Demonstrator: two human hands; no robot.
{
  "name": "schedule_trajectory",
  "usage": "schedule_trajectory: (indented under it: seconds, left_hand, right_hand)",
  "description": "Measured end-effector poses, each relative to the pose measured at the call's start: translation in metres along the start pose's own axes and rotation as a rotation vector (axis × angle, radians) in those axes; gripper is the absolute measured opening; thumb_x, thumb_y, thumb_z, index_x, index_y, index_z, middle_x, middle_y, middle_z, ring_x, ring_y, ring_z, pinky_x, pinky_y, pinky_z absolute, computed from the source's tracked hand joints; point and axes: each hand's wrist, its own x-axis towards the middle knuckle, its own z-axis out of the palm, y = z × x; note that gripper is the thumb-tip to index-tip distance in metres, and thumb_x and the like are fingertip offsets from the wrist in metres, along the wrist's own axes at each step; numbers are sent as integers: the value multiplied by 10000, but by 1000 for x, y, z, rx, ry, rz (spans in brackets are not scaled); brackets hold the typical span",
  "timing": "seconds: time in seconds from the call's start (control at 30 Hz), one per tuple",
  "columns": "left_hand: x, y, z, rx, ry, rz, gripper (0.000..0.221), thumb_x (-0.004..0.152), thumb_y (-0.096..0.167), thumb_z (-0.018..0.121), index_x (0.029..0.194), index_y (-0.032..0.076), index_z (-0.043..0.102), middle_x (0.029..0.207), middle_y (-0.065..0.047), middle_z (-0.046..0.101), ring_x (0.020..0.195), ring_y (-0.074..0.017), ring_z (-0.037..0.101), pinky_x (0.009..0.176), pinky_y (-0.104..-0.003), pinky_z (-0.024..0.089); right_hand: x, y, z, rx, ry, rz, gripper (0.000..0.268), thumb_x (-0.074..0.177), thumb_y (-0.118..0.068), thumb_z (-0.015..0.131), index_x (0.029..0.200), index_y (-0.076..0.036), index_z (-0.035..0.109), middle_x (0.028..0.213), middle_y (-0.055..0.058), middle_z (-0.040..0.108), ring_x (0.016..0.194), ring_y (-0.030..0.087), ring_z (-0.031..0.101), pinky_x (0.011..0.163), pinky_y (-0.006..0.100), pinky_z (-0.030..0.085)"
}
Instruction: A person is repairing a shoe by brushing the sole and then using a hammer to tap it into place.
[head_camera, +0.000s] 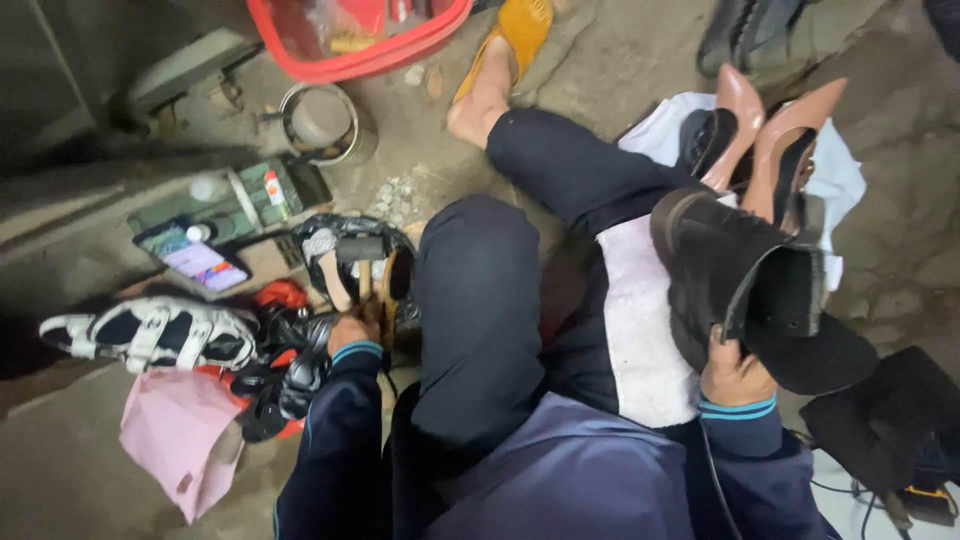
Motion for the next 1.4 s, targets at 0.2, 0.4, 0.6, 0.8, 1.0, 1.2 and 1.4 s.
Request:
schedule_trajectory:
  seconds: [0.2,0.4,0.6,0.8,1.0,1.2,1.4]
  left_hand:
    - [18,-1,13,-57,3,-11,673,985,642,455,1492,203,402,1374,-232,610,1213,-473,634,1045,-611,484]
    - [30,-3,-6,1,-8,28,618,937,413,613,1459,178,379,1259,-253,689,1155,-474,674,1038,-594,495]
    - [54,-2,-15,-116,116,45,577,926,397,640,1374,34,613,1184,-285,722,1115,-465,688,998,-578,534]
    - [14,-9,-45,-692,300,170,533,805,525,835,1065,72,723,947,-219,715,1025,-375,671,963,-507,488]
    - [-193,73,-167,-1034,485,433,310,1013,296,706,796,94,615,664,-53,582,611,-93,517,554,-267,455]
    - [-340,153,-231,-1094,456,1196,340,1032,151,509,730,88,366,534,-143,444,443,-211,447,470,-303,396]
    - [-348,178,-200,-983,648,1083,324,990,280,652,796,55,524,741,-29,488,743,-93,445,734,-262,429]
  right_hand:
    - [2,-1,1,-102,22,-8,909,972,-607,520,1558,80,410,1549,342,414,1461,574,292,1242,599,210]
    - [9,8,6,-196,11,30,930,947,-636,532,1554,64,439,1525,350,453,1449,591,268,1233,614,186]
    - [20,-19,5,29,166,267,1068,845,-301,855,1594,95,204,1500,341,480,1432,510,397,1250,565,212]
    - [25,-15,-27,266,61,405,805,824,-235,830,1445,131,472,1452,376,491,1361,524,460,1190,598,329]
    - [-2,-10,-35,1092,16,800,542,924,-249,651,1427,-85,532,1449,80,578,1361,225,530,1221,371,384]
    - [26,-21,-68,1686,30,1332,589,894,-250,554,1463,-100,536,1470,114,601,1312,338,596,1135,492,492]
    - [18,-14,-77,1770,196,1319,539,913,-194,570,1437,-69,562,1436,118,622,1294,319,609,1137,476,500]
